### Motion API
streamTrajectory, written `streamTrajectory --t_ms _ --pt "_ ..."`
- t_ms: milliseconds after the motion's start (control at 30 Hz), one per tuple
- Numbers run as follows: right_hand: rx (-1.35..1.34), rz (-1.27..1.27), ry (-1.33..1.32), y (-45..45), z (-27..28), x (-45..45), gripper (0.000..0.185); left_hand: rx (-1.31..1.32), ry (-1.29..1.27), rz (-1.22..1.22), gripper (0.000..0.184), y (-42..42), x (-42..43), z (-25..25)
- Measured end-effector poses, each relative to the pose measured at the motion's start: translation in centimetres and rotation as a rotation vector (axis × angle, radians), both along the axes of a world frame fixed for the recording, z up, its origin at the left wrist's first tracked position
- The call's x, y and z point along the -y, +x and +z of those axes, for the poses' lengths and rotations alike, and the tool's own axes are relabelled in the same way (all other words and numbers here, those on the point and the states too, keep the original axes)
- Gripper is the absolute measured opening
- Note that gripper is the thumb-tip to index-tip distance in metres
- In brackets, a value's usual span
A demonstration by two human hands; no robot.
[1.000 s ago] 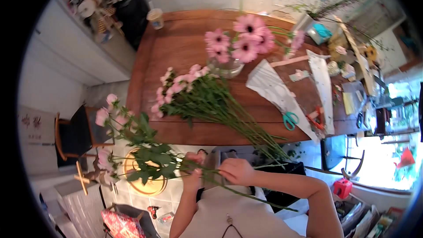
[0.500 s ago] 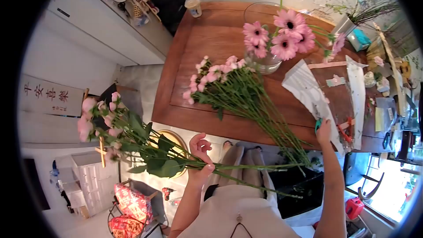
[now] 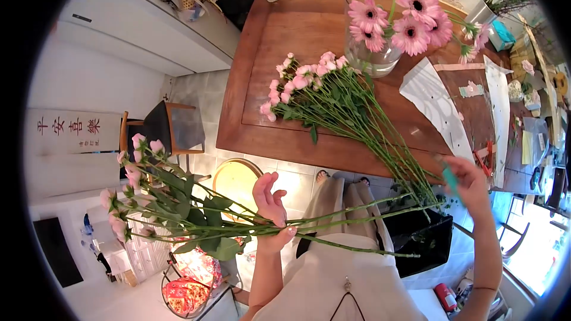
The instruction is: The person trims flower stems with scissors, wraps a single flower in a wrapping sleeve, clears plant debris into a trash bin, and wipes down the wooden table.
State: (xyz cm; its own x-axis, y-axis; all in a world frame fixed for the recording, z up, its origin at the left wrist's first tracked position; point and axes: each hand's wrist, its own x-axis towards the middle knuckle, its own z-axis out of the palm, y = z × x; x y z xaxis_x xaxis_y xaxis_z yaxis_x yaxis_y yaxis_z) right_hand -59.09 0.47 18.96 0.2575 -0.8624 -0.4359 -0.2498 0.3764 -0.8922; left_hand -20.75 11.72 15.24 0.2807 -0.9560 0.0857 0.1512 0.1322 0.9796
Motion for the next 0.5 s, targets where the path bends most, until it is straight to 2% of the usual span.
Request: streamTrajectory --t_ms 67,133,167,200,267,333,500 --pt "-0.008 0.273 -0.154 4.8 2.4 -2.1 0.050 -0.017 -0.026 -0.034 0.050 0.2 -0.2 -0.3" --pt "-0.042 0.523 -0.178 8.1 3.0 -3.1 0.051 -0.034 -0.059 -0.069 0.048 0.3 -0.2 -0.5" --pt "-0.026 0.597 -0.187 9.2 3.1 -3.4 0.051 -0.080 -0.046 -0.054 0.035 0.1 -0.1 -0.1" --pt "-0.008 0.673 -0.194 10.2 3.1 -3.6 0.051 -0.101 -0.089 -0.070 0.032 0.2 -0.2 -0.3" --pt "0.036 0.710 -0.181 11.7 3.1 -4.1 0.049 -0.139 -0.173 -0.099 0.028 0.6 -0.5 -0.8" --pt "0.074 0.741 -0.162 12.5 3.1 -4.1 0.049 -0.179 -0.142 -0.072 0.032 0.6 -0.7 -0.4" --pt "0.105 0.832 0.045 13.8 3.0 -3.4 0.041 -0.198 -0.153 -0.079 0.031 0.8 -1.0 -0.5"
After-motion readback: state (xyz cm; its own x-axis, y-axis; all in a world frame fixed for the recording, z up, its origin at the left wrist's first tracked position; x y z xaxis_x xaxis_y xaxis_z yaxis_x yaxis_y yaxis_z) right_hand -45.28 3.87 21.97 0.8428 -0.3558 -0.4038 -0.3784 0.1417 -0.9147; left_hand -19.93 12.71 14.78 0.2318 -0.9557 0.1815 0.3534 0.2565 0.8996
